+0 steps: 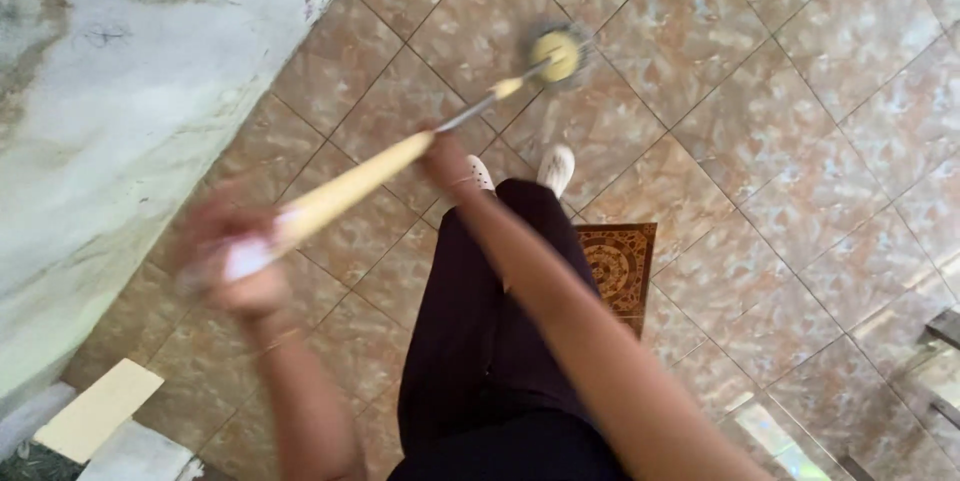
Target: The recorder is mopping the tiled floor of a house using a spin mop.
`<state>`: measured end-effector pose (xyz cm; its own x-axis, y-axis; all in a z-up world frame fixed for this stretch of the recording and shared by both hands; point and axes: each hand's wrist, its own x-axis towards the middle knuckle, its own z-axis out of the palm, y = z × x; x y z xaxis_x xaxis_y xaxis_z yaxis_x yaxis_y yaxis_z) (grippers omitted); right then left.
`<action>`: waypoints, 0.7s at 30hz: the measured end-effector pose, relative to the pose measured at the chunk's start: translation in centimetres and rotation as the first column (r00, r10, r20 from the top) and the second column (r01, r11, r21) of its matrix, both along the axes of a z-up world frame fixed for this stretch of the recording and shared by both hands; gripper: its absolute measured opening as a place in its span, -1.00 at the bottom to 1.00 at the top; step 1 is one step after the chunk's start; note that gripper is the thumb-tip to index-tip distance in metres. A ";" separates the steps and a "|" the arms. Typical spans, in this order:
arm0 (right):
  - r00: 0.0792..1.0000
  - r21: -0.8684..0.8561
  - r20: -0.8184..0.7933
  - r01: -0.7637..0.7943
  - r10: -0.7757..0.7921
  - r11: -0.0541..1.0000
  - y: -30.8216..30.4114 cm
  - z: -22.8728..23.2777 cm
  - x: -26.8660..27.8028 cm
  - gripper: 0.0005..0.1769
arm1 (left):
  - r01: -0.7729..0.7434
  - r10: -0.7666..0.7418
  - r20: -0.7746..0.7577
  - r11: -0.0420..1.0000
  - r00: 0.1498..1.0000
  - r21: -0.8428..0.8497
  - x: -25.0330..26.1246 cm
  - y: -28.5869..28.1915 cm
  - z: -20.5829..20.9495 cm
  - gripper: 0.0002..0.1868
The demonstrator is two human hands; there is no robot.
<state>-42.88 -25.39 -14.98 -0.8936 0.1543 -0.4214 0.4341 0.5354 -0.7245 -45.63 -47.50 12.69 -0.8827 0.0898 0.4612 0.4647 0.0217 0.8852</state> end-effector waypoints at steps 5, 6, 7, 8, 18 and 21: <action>0.988 -0.123 0.097 -0.112 0.124 0.986 -9.8 9.5 -1.1 -0.49 | -0.186 0.115 0.378 0.970 0.919 0.159 1.2 -10.5 4.7 -0.48; 0.988 -0.123 0.096 -0.107 0.119 0.987 -9.6 10.0 -0.9 -0.49 | -0.181 0.110 0.377 0.970 0.920 0.159 0.9 -10.5 4.4 -0.48; 0.990 -0.107 0.107 -0.081 0.092 0.991 -9.5 10.4 -0.6 -0.50 | -0.148 0.135 0.268 0.989 0.954 0.030 0.7 -10.4 4.1 -0.64; 0.990 -0.097 0.123 -0.052 0.064 0.994 -9.7 11.0 0.2 -0.50 | -0.127 0.143 0.158 0.986 0.977 -0.107 0.8 -10.6 4.0 -0.71; 0.903 0.039 0.233 0.363 -0.362 0.931 11.7 1.4 19.5 -0.56 | 0.382 -0.493 0.383 0.863 0.781 0.330 10.0 12.0 -5.9 -0.85; 0.801 0.277 0.417 0.339 -0.430 0.899 18.0 -0.3 25.0 -0.51 | 0.498 -0.671 0.406 0.737 0.621 0.457 16.0 17.8 -9.2 -0.90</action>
